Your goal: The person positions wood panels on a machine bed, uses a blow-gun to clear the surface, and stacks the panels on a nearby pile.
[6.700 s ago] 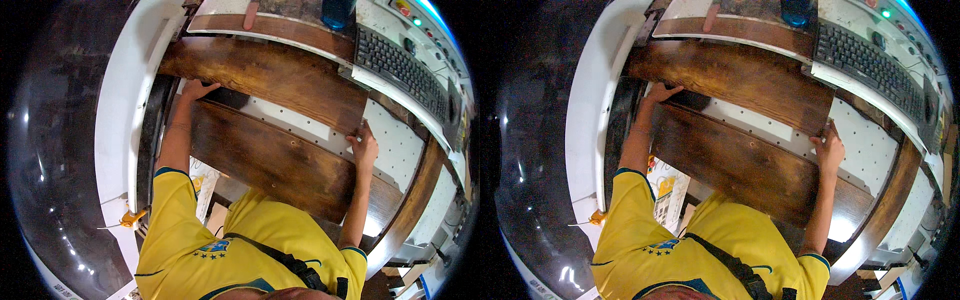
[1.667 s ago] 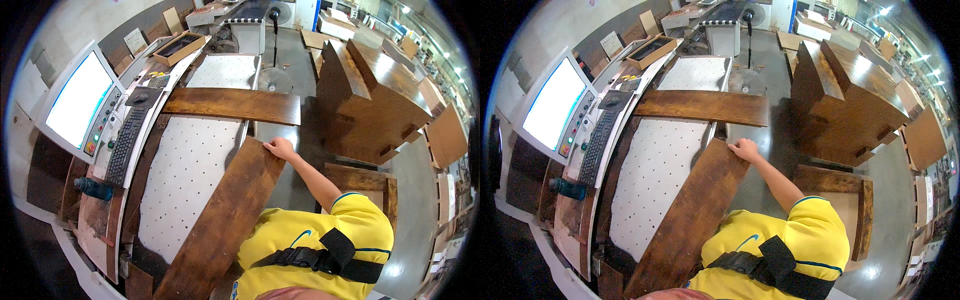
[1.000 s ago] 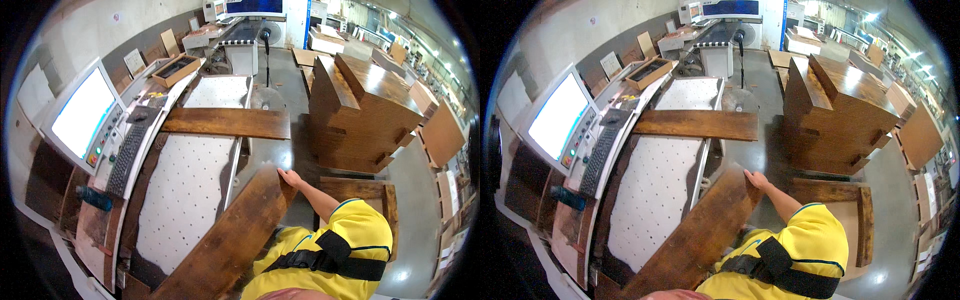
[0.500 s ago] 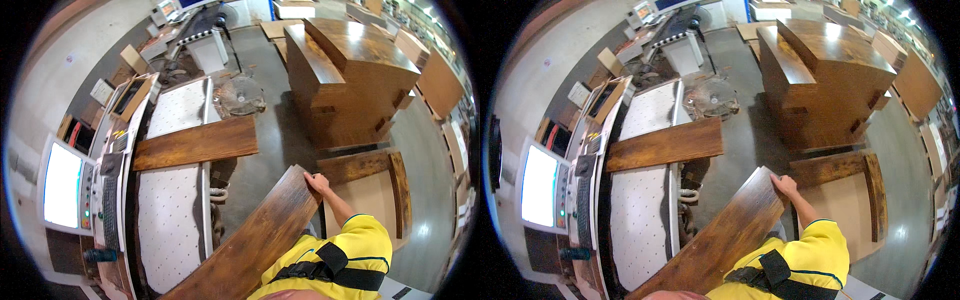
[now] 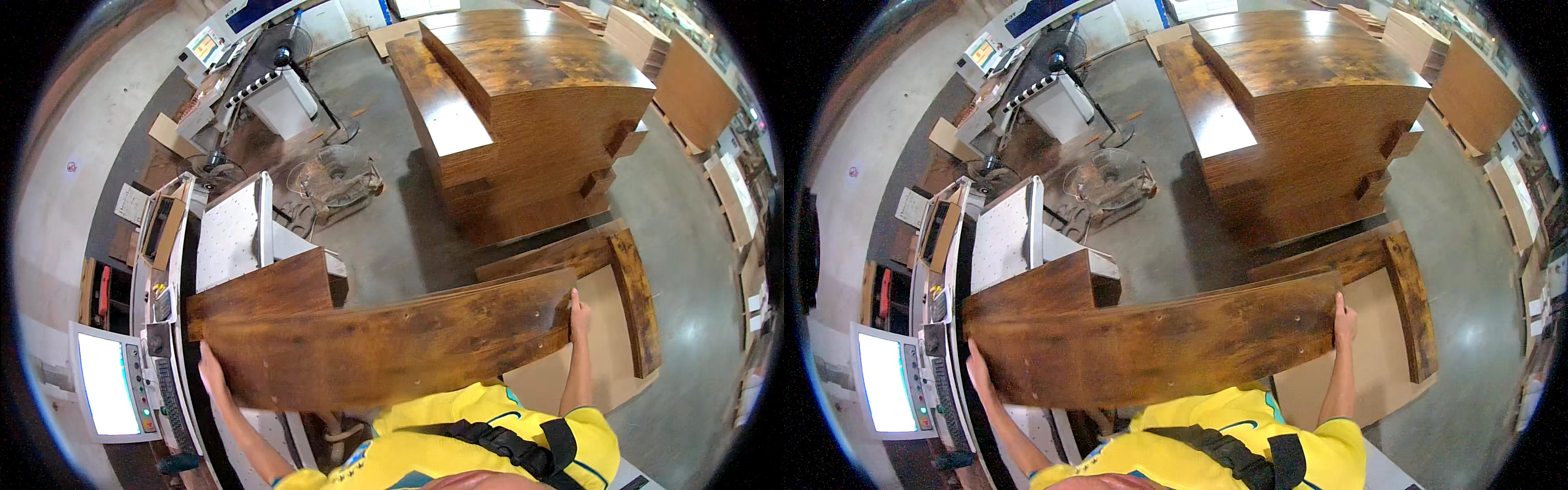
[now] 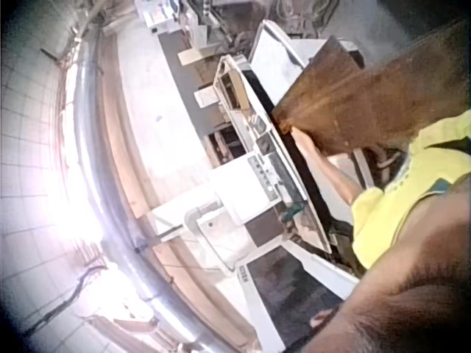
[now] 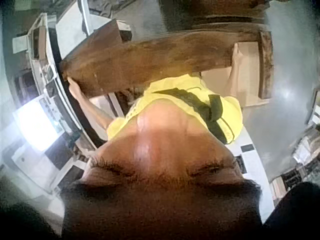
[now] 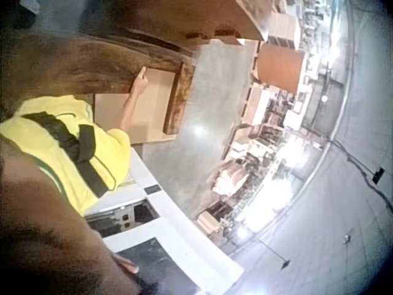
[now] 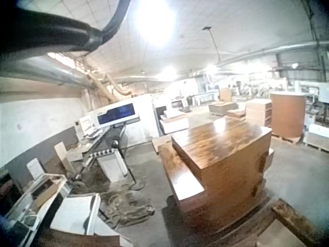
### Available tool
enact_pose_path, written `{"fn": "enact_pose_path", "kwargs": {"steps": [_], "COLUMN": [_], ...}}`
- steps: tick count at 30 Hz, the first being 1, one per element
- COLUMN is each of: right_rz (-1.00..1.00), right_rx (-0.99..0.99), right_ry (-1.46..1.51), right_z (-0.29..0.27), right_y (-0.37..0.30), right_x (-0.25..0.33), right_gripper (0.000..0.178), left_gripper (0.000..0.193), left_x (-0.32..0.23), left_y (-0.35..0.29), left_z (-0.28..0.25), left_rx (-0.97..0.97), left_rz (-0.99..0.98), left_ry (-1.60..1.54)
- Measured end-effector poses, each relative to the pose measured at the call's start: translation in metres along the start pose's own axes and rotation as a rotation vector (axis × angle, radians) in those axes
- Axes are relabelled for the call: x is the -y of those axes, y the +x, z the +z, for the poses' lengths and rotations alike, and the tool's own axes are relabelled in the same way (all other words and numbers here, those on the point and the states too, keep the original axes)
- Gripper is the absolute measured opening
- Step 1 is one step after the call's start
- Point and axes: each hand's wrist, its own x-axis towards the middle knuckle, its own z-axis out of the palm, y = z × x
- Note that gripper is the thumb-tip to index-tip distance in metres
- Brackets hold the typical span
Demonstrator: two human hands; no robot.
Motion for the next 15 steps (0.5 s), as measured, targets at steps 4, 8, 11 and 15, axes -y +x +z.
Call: {"fn": "enact_pose_path", "kwargs": {"steps": [4,8,11,15], "right_rz": [-0.056,0.349,0.196,0.249], "right_rx": [-0.429,-0.258,-0.568,-0.71], "right_ry": [0.207,0.236,0.463,0.487], "right_z": [-0.043,-0.111,-0.116,-0.129], "right_y": [0.006,-0.038,-0.073,-0.104], "right_x": [-0.062,-0.063,-0.071,-0.101], "right_gripper": [0.081,0.077,0.075,0.079], "left_gripper": [0.089,0.091,0.091,0.091], "left_x": [-0.134,-0.231,-0.302,-0.375], "left_y": [0.025,0.039,0.033,0.03], "left_z": [0.11,0.21,0.291,0.396], "left_rx": [0.152,0.265,0.314,0.498], "left_rz": [0.216,0.344,0.464,0.54], "left_ry": [0.054,0.135,0.114,0.158]}}
